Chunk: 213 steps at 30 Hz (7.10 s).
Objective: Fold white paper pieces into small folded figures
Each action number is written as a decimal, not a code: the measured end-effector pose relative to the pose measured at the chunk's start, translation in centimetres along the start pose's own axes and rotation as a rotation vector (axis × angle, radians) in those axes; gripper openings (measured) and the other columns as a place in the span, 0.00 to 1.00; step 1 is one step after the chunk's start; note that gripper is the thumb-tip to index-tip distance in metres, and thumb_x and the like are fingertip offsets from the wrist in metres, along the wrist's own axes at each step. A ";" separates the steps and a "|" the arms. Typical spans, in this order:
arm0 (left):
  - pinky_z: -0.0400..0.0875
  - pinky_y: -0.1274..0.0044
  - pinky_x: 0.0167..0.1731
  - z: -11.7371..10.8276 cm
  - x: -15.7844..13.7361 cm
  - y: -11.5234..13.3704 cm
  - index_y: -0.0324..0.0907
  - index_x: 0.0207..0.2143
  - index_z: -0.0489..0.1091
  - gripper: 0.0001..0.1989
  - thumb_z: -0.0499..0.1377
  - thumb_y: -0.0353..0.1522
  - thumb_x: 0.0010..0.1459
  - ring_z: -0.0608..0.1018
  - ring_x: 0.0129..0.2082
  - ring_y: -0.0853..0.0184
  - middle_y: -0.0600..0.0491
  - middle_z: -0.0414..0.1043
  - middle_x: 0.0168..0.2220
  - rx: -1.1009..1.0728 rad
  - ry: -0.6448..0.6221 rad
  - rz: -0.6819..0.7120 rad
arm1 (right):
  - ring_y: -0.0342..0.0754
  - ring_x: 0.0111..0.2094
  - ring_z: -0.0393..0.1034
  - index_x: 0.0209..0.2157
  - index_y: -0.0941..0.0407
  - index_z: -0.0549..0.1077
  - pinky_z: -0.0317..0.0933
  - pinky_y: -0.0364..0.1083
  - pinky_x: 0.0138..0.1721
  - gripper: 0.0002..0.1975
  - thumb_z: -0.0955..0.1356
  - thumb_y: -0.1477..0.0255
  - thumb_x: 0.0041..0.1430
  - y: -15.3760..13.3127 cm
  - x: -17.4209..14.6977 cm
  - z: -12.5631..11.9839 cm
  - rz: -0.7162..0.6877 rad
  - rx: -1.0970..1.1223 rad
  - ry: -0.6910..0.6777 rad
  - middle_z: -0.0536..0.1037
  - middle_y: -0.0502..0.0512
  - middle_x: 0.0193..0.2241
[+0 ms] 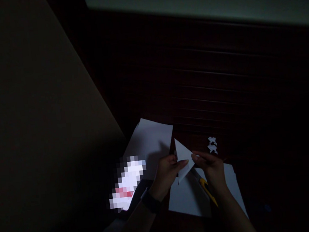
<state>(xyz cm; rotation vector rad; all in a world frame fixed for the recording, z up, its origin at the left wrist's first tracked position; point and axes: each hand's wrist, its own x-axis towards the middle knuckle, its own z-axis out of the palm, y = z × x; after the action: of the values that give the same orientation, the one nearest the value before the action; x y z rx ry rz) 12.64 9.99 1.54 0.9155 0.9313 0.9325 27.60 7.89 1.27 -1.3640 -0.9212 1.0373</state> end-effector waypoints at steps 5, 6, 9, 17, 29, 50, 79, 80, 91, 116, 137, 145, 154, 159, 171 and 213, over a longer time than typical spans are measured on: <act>0.70 0.75 0.30 0.1 -0.1 0.2 0.35 0.33 0.73 0.15 0.64 0.38 0.45 0.77 0.31 0.62 0.45 0.76 0.33 0.048 -0.008 0.010 | 0.52 0.33 0.73 0.33 0.56 0.78 0.66 0.48 0.35 0.11 0.71 0.66 0.47 0.1 -0.1 -0.1 -0.033 -0.075 0.050 0.80 0.55 0.31; 0.69 0.75 0.29 0.1 -0.1 0.2 0.35 0.32 0.73 0.16 0.64 0.38 0.45 0.77 0.31 0.62 0.46 0.76 0.32 0.058 -0.019 0.013 | 0.52 0.33 0.73 0.33 0.56 0.78 0.66 0.48 0.35 0.11 0.71 0.66 0.47 0.0 -0.1 -0.2 -0.038 -0.079 0.056 0.80 0.55 0.30; 0.67 0.77 0.26 0.1 -0.1 0.3 0.35 0.30 0.73 0.16 0.62 0.41 0.46 0.75 0.28 0.64 0.48 0.75 0.29 0.123 -0.004 0.030 | 0.52 0.31 0.73 0.33 0.56 0.78 0.66 0.48 0.34 0.11 0.71 0.66 0.47 -0.2 -0.1 -0.2 -0.045 -0.099 0.064 0.80 0.55 0.30; 0.57 0.81 0.19 -0.1 -0.1 -0.1 0.37 0.20 0.69 0.19 0.57 0.44 0.51 0.67 0.20 0.72 0.55 0.67 0.19 0.328 0.115 0.169 | 0.53 0.32 0.73 0.33 0.57 0.78 0.66 0.49 0.35 0.12 0.71 0.64 0.48 -0.1 -0.2 0.1 -0.072 -0.170 0.089 0.80 0.56 0.30; 0.62 0.82 0.22 0.5 -0.1 0.4 0.38 0.25 0.67 0.14 0.59 0.41 0.51 0.71 0.23 0.71 0.56 0.68 0.23 0.209 0.135 0.190 | 0.53 0.33 0.74 0.33 0.56 0.78 0.66 0.49 0.37 0.12 0.70 0.64 0.48 0.4 -0.4 0.5 -0.115 -0.210 0.167 0.80 0.55 0.31; 0.70 0.75 0.31 0.3 -0.5 0.6 0.37 0.32 0.72 0.13 0.64 0.37 0.45 0.77 0.32 0.62 0.48 0.76 0.32 -0.026 0.130 0.085 | 0.45 0.23 0.66 0.20 0.59 0.74 0.60 0.43 0.28 0.15 0.69 0.61 0.49 1.3 -0.5 0.5 0.029 -0.010 -0.139 0.72 0.52 0.18; 0.72 0.78 0.25 0.1 -0.6 1.6 0.36 0.28 0.72 0.15 0.59 0.42 0.50 0.75 0.26 0.68 0.50 0.72 0.26 0.150 0.065 0.087 | 0.42 0.19 0.62 0.15 0.60 0.70 0.57 0.42 0.24 0.17 0.71 0.62 0.47 0.4 0.5 -1.2 0.207 0.060 -0.206 0.70 0.51 0.16; 0.72 0.77 0.25 0.1 -0.7 1.7 0.36 0.28 0.72 0.16 0.58 0.42 0.51 0.75 0.26 0.67 0.50 0.72 0.26 0.159 0.070 0.085 | 0.42 0.19 0.63 0.16 0.60 0.70 0.57 0.42 0.24 0.17 0.71 0.62 0.47 0.6 0.5 -1.3 0.209 0.058 -0.210 0.70 0.51 0.16; 0.71 0.76 0.24 -0.1 -0.8 1.5 0.36 0.29 0.74 0.15 0.61 0.40 0.48 0.78 0.27 0.64 0.47 0.75 0.27 0.151 -0.046 -0.031 | 0.41 0.17 0.61 0.17 0.60 0.70 0.57 0.42 0.23 0.16 0.72 0.62 0.46 0.6 1.0 -1.3 0.247 0.124 -0.157 0.69 0.50 0.15; 0.69 0.79 0.25 0.8 -0.4 -0.9 0.36 0.23 0.73 0.15 0.62 0.41 0.46 0.73 0.24 0.69 0.53 0.70 0.21 0.120 0.013 0.034 | 0.42 0.20 0.60 0.18 0.59 0.71 0.57 0.42 0.24 0.15 0.70 0.62 0.47 1.1 0.0 0.1 0.015 0.019 0.051 0.67 0.47 0.16; 0.70 0.76 0.31 0.8 -1.2 1.3 0.38 0.37 0.72 0.16 0.65 0.34 0.44 0.76 0.35 0.63 0.47 0.74 0.37 -0.010 -0.102 -0.023 | 0.44 0.19 0.64 0.17 0.60 0.72 0.58 0.44 0.23 0.13 0.74 0.66 0.41 0.1 0.3 -0.3 0.137 0.137 -0.012 0.72 0.52 0.17; 0.68 0.75 0.39 -0.2 -0.2 1.8 0.43 0.45 0.68 0.18 0.62 0.33 0.49 0.74 0.43 0.63 0.48 0.73 0.43 -0.107 0.143 0.202 | 0.39 0.17 0.53 0.14 0.60 0.68 0.47 0.41 0.20 0.15 0.72 0.67 0.44 -0.3 -0.1 -0.7 0.119 -0.172 -0.238 0.63 0.46 0.13; 0.64 0.79 0.24 -3.1 0.5 2.2 0.40 0.27 0.77 0.13 0.62 0.41 0.47 0.74 0.25 0.67 0.52 0.75 0.24 0.641 -0.356 0.109 | 0.37 0.15 0.46 0.11 0.59 0.64 0.40 0.41 0.17 0.17 0.71 0.66 0.43 -0.6 -0.7 -0.6 0.129 -0.410 -0.557 0.56 0.43 0.10; 0.61 0.80 0.22 -2.4 0.2 1.2 0.39 0.25 0.75 0.12 0.61 0.39 0.47 0.72 0.23 0.69 0.53 0.74 0.23 0.620 -0.294 0.145 | 0.37 0.16 0.45 0.12 0.59 0.64 0.40 0.41 0.18 0.17 0.70 0.66 0.45 -0.4 -0.5 -0.6 0.128 -0.424 -0.586 0.55 0.43 0.11; 0.54 0.80 0.20 -2.1 -0.1 2.7 0.37 0.18 0.73 0.10 0.62 0.35 0.44 0.64 0.18 0.73 0.57 0.64 0.15 0.546 -0.101 0.036 | 0.37 0.15 0.45 0.12 0.59 0.65 0.39 0.42 0.18 0.20 0.71 0.61 0.45 -0.5 -0.3 -0.6 0.203 -0.338 -0.579 0.56 0.43 0.10; 0.52 0.65 0.55 2.5 -0.5 -0.2 0.43 0.54 0.62 0.25 0.49 0.46 0.58 0.58 0.59 0.58 0.45 0.58 0.58 -0.302 -0.156 -0.030 | 0.44 0.20 0.61 0.21 0.60 0.75 0.54 0.42 0.22 0.17 0.69 0.59 0.48 0.4 -0.8 1.0 0.059 -0.098 -0.098 0.70 0.50 0.16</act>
<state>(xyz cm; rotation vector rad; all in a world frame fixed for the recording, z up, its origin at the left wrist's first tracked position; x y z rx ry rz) 14.84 8.91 2.24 0.7029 0.6489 0.9320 26.40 7.37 0.95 -1.4390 -1.0208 1.1240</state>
